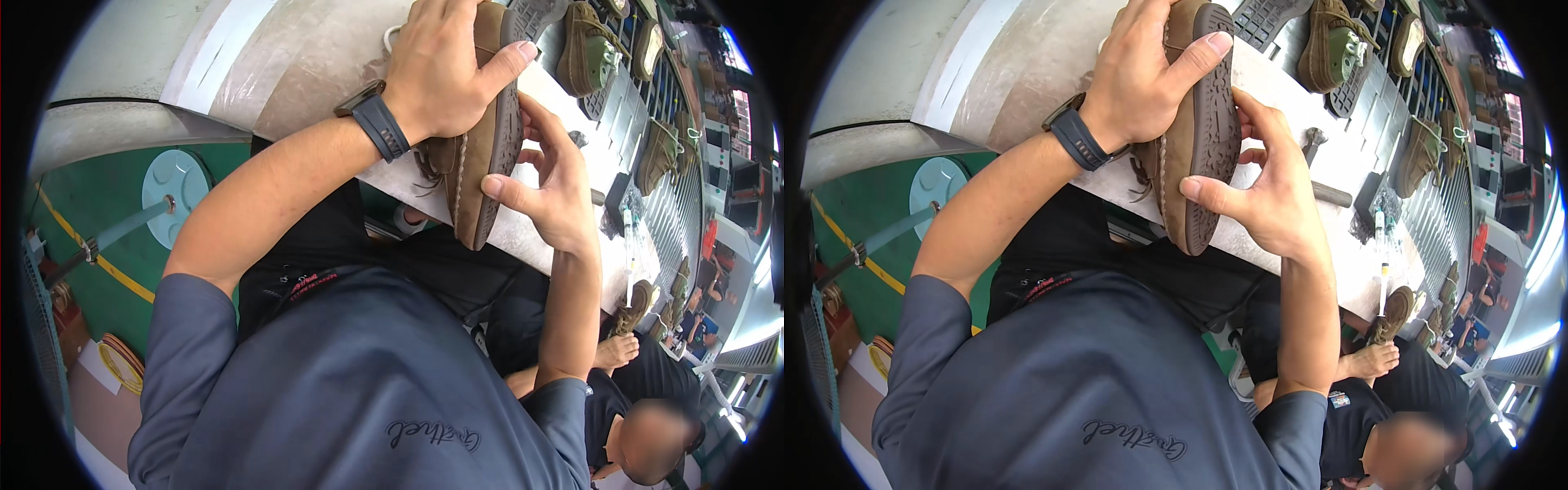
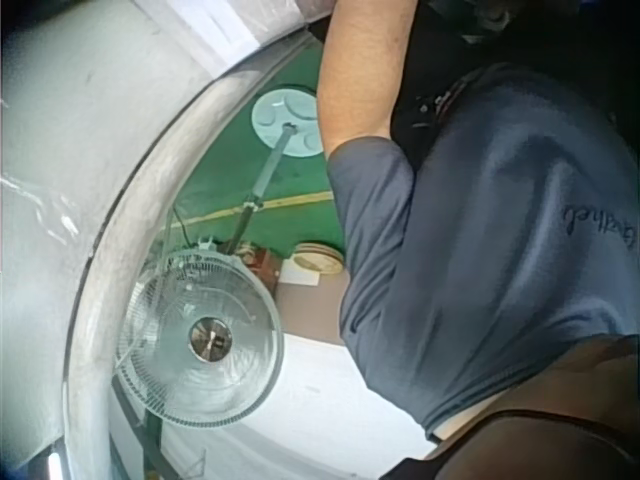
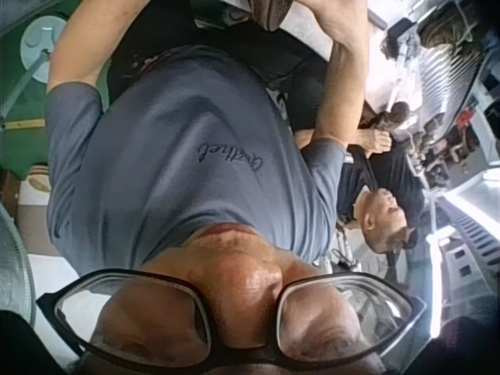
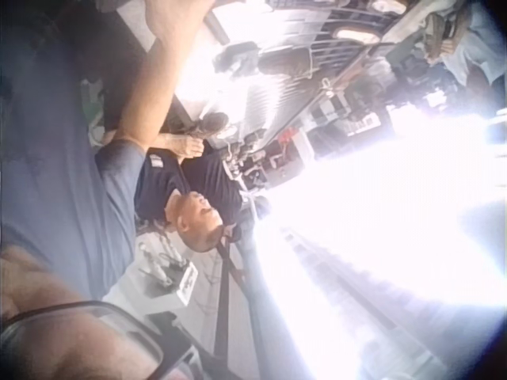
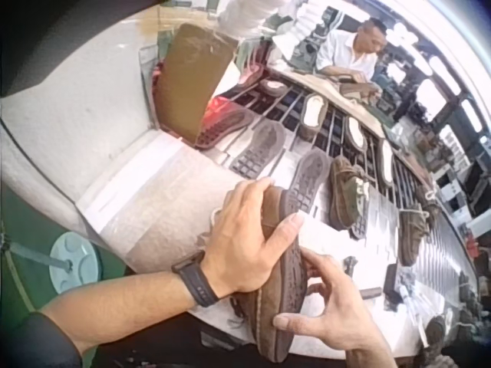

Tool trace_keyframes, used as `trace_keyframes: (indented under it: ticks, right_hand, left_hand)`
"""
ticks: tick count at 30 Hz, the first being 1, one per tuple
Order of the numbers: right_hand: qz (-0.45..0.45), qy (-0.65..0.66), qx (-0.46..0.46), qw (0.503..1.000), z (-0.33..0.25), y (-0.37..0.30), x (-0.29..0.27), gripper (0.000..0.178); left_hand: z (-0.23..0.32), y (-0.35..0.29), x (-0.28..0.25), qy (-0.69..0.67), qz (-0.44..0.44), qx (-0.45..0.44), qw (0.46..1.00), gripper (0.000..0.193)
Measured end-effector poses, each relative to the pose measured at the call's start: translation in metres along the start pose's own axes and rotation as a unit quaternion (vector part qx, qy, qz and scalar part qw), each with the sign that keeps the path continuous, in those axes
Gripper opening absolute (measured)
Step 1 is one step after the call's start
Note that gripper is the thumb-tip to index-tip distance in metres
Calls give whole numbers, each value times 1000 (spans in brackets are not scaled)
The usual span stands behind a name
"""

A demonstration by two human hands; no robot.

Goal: The person aligns a rubber sole with the bottom of a shoe upper, presses them together by hand, and uses a hammer to secure the edges before placing the shoe onto a conveyor belt.

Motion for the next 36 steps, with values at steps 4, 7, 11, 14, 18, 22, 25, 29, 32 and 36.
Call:
trace_keyframes:
  ticks: [4,7,11,14,18,22,25,29,32,36]
  right_hand:
    - [11,60,13,998,4,5,3,104]
    - [38,124,21,991,9,11,3,94]
    - [84,175,23,981,8,24,4,78]
    - [113,158,8,981,-4,35,2,73]
    - [169,69,-75,980,-34,47,-3,73]
    - [233,-33,-147,961,-58,42,-5,74]
    - [268,-114,-120,949,-72,28,2,71]
    - [220,-23,-173,960,-69,14,-9,62]
    - [177,31,-256,950,-80,2,-17,44]
    - [153,46,-308,938,-90,-8,-20,26]
  left_hand:
    - [-2,0,3,-14,0,3,1000,67]
    - [0,2,5,-24,-4,3,1000,65]
    - [-1,2,5,-34,-8,12,999,63]
    - [-3,8,-1,-33,10,39,999,64]
    - [12,33,-29,-22,18,108,994,67]
    - [36,65,-62,48,6,243,969,72]
    - [45,68,-73,96,5,285,954,67]
    - [62,56,-80,71,-42,302,950,65]
    - [75,47,-87,28,-64,298,952,60]
    - [89,35,-92,33,-82,287,954,56]
Point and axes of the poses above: each hand's wrist, its own y-axis towards the middle knuckle, its own x-axis out of the palm, z = x × y, the point moved 1 cm from there along y, towards the middle knuckle, and after that the axes turned 12 degrees about -z, right-handed, at the moved point
